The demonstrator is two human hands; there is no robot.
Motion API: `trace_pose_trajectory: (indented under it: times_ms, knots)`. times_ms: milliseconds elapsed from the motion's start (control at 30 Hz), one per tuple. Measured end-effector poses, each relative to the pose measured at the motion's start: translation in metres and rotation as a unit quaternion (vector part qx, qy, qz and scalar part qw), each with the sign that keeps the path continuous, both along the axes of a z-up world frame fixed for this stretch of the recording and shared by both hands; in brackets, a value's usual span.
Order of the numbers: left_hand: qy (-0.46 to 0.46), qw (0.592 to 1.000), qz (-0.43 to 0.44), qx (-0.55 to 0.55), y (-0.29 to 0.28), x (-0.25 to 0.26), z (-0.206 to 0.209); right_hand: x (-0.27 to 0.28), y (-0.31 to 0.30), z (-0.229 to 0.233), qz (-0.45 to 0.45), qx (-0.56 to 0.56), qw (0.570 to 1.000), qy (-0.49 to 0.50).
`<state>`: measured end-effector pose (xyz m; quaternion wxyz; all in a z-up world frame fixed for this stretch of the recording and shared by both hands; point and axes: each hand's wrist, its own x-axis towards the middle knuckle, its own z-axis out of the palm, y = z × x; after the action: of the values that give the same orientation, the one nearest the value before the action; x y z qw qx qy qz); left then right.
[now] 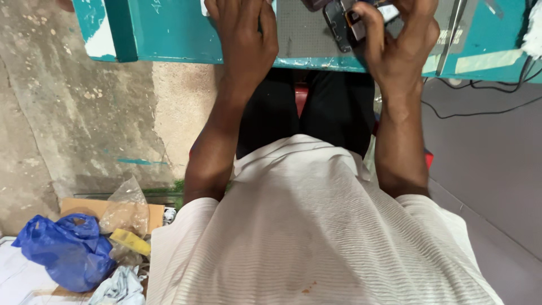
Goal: The person is repairing a smartphone by manipulating its internal components. They use a screwdriver to remove screws from the device's frame and handle small internal parts with their hands. The task involves disassembling the phone to access the motherboard and battery area.
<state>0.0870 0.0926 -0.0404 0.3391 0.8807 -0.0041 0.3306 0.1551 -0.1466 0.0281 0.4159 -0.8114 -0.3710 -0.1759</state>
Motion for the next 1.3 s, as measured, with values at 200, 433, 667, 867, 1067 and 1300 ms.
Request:
trace_pose_trajectory:
  times_ms: [200, 433, 667, 867, 1067, 1300]
  knots:
    - [-0.016, 1.0, 0.004, 0.027, 0.0, 0.004, 0.005, 0.012, 0.012, -0.002, -0.007, -0.018, 0.987, -0.162]
    - [-0.004, 0.999, -0.011, -0.034, -0.001, -0.004, 0.022, 0.009, -0.003, 0.013, 0.108, 0.005, 0.994, 0.012]
    - [-0.04, 0.998, -0.024, -0.047, -0.001, 0.0, 0.025, 0.009, 0.001, 0.024, 0.107, 0.003, 0.994, 0.03]
    - [-0.095, 0.989, -0.093, -0.068, -0.001, -0.017, 0.022, 0.005, 0.001, 0.024, 0.024, -0.03, 0.999, -0.014]
    - [-0.107, 0.933, -0.34, -0.047, -0.032, -0.072, -0.001, 0.017, 0.011, 0.007, 0.065, 0.005, 0.997, -0.045]
    - [-0.002, 0.898, -0.44, -0.004, -0.079, -0.087, -0.045, 0.013, 0.01, 0.005, 0.077, 0.013, 0.995, -0.055]
